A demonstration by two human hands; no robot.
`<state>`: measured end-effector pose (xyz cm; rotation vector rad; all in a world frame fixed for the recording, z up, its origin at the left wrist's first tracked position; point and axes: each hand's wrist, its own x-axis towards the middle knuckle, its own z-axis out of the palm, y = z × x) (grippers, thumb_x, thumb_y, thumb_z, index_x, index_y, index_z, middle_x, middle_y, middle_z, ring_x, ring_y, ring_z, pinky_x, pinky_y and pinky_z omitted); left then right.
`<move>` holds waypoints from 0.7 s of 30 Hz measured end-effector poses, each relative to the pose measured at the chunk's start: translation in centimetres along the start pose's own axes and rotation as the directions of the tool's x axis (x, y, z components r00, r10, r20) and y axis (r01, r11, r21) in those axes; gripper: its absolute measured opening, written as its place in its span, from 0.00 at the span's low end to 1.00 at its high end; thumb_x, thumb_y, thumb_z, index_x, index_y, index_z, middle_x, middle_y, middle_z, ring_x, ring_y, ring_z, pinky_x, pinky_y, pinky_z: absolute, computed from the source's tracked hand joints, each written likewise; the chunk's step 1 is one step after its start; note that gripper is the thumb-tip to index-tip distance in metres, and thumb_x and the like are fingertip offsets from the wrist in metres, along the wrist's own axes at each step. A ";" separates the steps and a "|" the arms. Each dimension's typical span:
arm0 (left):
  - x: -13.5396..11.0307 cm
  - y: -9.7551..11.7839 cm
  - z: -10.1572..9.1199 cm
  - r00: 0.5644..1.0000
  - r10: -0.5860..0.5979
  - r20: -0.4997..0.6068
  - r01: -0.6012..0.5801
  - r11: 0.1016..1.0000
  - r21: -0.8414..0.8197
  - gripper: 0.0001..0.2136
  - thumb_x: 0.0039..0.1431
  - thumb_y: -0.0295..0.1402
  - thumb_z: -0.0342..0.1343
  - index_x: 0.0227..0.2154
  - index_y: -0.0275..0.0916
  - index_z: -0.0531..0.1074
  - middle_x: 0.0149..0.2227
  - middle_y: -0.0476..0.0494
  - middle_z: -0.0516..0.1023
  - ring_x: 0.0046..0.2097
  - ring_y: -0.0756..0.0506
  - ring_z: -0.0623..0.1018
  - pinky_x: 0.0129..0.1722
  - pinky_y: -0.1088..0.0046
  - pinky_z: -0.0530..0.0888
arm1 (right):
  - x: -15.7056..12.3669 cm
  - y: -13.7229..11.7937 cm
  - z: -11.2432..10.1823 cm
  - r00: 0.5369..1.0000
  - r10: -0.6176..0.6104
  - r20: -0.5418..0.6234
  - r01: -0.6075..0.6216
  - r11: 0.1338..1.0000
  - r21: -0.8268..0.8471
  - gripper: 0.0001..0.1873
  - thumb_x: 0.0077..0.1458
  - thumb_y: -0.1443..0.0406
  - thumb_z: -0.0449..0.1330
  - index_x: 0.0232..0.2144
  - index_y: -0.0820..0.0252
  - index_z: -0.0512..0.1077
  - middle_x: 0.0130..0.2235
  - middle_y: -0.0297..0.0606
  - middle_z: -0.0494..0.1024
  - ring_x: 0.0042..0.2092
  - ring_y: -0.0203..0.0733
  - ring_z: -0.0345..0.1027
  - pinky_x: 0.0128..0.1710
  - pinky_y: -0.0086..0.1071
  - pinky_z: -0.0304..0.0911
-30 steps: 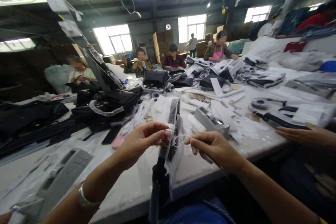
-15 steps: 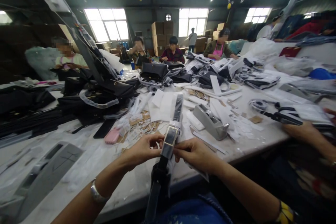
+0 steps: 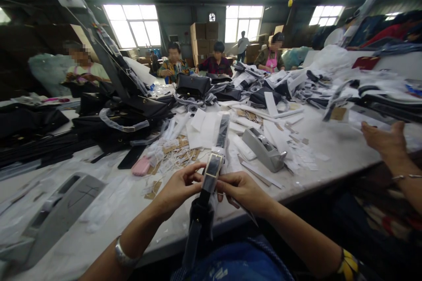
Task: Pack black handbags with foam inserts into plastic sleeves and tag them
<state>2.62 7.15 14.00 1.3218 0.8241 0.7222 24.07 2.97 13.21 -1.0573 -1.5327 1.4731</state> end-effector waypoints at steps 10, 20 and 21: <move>-4.5 -0.3 -0.5 0.976 -0.067 -0.209 -0.052 0.855 -0.516 0.17 0.46 0.35 0.72 0.41 0.40 0.79 0.29 0.51 0.75 0.33 0.51 0.78 0.53 0.64 0.74 | -4.2 0.0 -0.4 0.981 -0.129 -0.146 0.108 0.984 -0.140 0.23 0.55 0.58 0.67 0.52 0.54 0.75 0.52 0.41 0.76 0.35 0.35 0.69 0.35 0.28 0.67; -4.8 -0.4 0.8 0.981 0.039 -0.193 -0.100 0.944 -0.315 0.27 0.54 0.32 0.67 0.57 0.53 0.71 0.57 0.37 0.75 0.21 0.58 0.69 0.32 0.73 0.76 | -5.4 0.7 1.6 0.964 -0.260 -0.056 0.266 0.935 0.233 0.17 0.60 0.63 0.62 0.52 0.50 0.77 0.57 0.43 0.76 0.58 0.53 0.69 0.59 0.46 0.65; -4.8 -0.4 0.9 0.981 0.056 -0.187 -0.105 0.960 -0.261 0.28 0.53 0.32 0.67 0.58 0.54 0.70 0.57 0.37 0.76 0.22 0.57 0.71 0.32 0.72 0.76 | -5.2 0.5 1.8 0.955 -0.285 -0.082 0.296 0.938 0.180 0.18 0.60 0.64 0.62 0.53 0.49 0.76 0.56 0.42 0.76 0.57 0.52 0.70 0.56 0.44 0.67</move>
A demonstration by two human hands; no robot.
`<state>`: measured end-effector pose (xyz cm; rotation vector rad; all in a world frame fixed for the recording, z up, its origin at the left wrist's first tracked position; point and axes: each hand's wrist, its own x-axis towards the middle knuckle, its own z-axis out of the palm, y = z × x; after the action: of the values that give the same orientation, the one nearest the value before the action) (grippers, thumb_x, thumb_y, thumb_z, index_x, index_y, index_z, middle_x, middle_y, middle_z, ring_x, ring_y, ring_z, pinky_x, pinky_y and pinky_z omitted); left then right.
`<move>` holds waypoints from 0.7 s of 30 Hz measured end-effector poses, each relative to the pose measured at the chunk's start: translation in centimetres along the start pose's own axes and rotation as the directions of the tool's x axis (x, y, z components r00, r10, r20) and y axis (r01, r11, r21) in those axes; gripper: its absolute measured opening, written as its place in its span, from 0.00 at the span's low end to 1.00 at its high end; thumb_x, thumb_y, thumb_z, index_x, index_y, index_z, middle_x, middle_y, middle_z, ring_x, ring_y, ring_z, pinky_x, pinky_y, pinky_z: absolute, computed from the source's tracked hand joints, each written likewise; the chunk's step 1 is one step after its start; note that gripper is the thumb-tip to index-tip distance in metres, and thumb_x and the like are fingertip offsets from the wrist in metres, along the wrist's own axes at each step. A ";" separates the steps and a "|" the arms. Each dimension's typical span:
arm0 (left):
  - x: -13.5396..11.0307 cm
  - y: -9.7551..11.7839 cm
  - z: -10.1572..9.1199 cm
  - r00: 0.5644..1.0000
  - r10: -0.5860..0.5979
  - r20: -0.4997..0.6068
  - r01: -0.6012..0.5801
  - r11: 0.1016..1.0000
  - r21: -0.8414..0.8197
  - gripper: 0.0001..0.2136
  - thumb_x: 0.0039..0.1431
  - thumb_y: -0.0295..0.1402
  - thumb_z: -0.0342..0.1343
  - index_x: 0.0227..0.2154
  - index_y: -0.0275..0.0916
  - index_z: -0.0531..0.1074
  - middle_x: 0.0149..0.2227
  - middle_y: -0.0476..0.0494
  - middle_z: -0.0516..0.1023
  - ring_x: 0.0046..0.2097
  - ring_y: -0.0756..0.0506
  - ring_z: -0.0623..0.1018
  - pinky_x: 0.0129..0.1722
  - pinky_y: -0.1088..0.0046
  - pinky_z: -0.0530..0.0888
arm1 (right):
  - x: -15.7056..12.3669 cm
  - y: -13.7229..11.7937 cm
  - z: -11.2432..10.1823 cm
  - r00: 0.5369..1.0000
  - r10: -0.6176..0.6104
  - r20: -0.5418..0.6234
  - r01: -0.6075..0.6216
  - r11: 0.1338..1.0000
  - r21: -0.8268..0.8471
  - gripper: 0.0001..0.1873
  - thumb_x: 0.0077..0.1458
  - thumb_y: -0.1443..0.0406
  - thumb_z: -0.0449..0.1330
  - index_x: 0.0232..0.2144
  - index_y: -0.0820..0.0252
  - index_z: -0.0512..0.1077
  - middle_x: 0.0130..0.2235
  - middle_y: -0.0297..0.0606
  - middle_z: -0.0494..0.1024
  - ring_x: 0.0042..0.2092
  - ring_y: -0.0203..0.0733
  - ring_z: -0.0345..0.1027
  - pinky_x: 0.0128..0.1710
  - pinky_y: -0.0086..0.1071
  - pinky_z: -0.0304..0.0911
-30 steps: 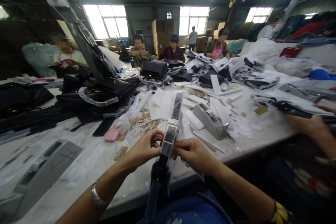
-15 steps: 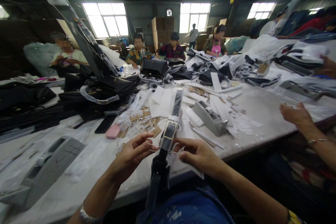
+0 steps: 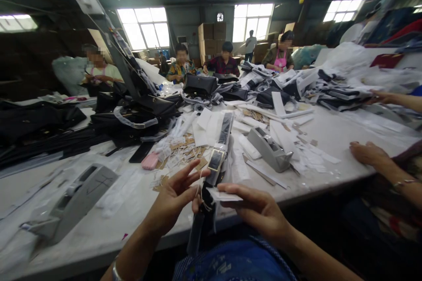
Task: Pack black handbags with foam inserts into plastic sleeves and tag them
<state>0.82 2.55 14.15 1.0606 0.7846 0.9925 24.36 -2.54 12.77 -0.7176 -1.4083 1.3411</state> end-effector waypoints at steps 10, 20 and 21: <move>-0.9 1.5 1.7 0.982 0.183 -0.051 -0.168 0.960 0.222 0.29 0.46 0.36 0.72 0.53 0.46 0.75 0.45 0.40 0.83 0.48 0.38 0.80 0.52 0.61 0.75 | 3.1 -1.4 1.5 0.956 -0.282 -0.086 0.210 0.856 -0.472 0.11 0.62 0.65 0.61 0.47 0.50 0.78 0.41 0.37 0.83 0.39 0.42 0.79 0.42 0.33 0.75; -2.5 1.7 3.8 0.922 0.378 -0.085 -0.307 0.847 0.435 0.23 0.56 0.33 0.65 0.55 0.49 0.72 0.50 0.46 0.81 0.51 0.42 0.80 0.52 0.67 0.77 | 4.3 -3.4 2.5 0.851 -0.461 0.251 0.446 0.384 -0.809 0.32 0.65 0.67 0.58 0.68 0.51 0.54 0.42 0.37 0.83 0.38 0.40 0.79 0.39 0.30 0.73; -2.7 1.8 3.9 0.890 0.453 -0.062 -0.353 0.767 0.536 0.22 0.57 0.32 0.64 0.55 0.50 0.73 0.49 0.48 0.82 0.49 0.44 0.81 0.50 0.69 0.78 | 4.4 -3.5 2.5 0.843 -0.466 0.269 0.464 0.375 -0.803 0.32 0.65 0.67 0.57 0.68 0.51 0.54 0.42 0.37 0.83 0.38 0.40 0.79 0.39 0.30 0.73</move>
<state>2.85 -0.95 17.27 1.6707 1.0361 1.3045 21.45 -0.11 17.58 -0.8216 -2.0838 0.0893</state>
